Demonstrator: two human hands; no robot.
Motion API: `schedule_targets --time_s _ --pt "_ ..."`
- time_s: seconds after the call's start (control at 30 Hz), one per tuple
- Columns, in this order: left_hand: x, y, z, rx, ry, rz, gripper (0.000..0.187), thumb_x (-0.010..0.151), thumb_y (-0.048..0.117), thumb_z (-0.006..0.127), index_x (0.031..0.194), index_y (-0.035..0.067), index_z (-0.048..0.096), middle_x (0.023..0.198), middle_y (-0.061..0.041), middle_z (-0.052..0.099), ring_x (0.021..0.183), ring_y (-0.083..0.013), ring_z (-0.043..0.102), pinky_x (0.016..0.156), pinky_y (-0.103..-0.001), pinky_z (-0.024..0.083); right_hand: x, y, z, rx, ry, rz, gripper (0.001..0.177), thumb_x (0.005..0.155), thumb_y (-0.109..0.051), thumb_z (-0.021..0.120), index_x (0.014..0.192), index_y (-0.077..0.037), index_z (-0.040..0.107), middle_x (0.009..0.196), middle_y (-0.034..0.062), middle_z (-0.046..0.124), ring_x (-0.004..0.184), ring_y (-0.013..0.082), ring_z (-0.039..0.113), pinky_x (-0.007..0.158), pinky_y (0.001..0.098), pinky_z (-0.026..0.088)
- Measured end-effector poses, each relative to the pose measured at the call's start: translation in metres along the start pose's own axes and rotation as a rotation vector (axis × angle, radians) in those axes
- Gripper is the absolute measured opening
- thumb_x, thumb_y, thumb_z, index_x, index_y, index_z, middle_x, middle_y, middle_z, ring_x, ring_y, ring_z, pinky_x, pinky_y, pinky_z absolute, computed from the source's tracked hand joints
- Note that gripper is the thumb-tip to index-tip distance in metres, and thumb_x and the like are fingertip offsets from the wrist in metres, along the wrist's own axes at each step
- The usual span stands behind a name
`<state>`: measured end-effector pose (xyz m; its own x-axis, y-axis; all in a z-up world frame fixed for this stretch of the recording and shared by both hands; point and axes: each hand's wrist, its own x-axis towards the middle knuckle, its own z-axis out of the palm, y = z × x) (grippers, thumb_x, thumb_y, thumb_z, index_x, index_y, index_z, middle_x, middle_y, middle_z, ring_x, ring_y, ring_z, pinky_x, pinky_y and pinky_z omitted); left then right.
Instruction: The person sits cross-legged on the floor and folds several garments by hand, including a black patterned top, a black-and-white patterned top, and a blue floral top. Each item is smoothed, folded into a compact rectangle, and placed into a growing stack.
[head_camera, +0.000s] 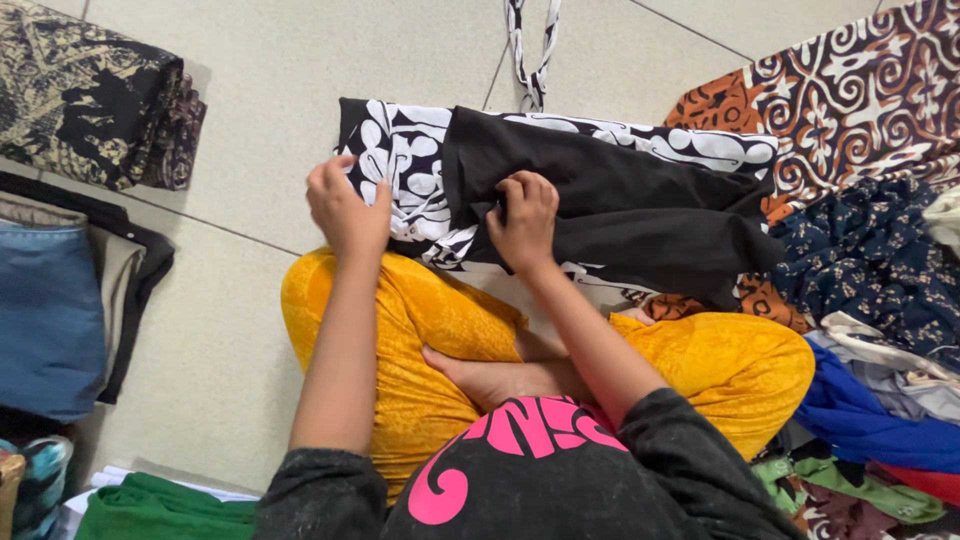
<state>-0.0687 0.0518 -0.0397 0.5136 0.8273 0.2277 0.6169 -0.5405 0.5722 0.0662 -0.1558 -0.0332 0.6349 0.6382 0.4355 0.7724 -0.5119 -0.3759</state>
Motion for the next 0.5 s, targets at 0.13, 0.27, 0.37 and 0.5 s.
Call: schedule_targets --time_s 0.13,0.27,0.37,0.5 --pt "0.010 -0.018 0.002 -0.005 -0.353 -0.374 0.086 0.069 0.034 0.091 0.134 0.004 0.045 0.130 -0.026 0.053 0.112 -0.0453 0.060 0.093 -0.050 0.050 -0.011 -0.023 0.035 0.031 -0.130 0.172 0.016 0.081 -0.011 0.071 0.095 -0.015 0.065 0.107 0.0078 0.062 0.112 0.0299 0.056 0.102 0.0453 0.038" --pt "0.019 -0.020 0.015 0.118 -0.591 -0.555 0.083 0.071 0.035 0.087 0.134 0.001 0.046 0.127 -0.025 0.062 0.119 -0.0434 0.061 0.100 -0.052 0.049 -0.016 -0.054 0.059 0.124 -0.176 0.165 0.032 0.093 -0.020 0.069 0.121 -0.008 0.061 0.125 0.0125 0.058 0.123 0.0324 0.052 0.109 0.0481 0.037" --pt "0.023 -0.021 0.025 0.128 -0.646 -0.522 0.077 0.065 0.036 0.091 0.123 -0.001 0.057 0.120 -0.022 0.067 0.112 -0.0389 0.065 0.096 -0.049 0.050 -0.017 -0.069 0.072 0.060 -0.070 0.113 0.048 0.093 -0.025 0.066 0.133 -0.003 0.054 0.137 0.0205 0.051 0.130 0.0383 0.046 0.111 0.0508 0.034" --pt "0.021 -0.020 0.019 -0.557 -0.584 -0.458 0.055 0.069 0.017 0.082 0.120 -0.001 0.071 0.108 -0.013 0.077 0.095 -0.0233 0.074 0.084 -0.036 0.058 -0.017 -0.073 0.094 0.016 -0.079 0.119 0.060 0.091 -0.026 0.062 0.143 -0.001 0.046 0.149 0.0244 0.047 0.135 0.0424 0.043 0.115 0.0518 0.031"
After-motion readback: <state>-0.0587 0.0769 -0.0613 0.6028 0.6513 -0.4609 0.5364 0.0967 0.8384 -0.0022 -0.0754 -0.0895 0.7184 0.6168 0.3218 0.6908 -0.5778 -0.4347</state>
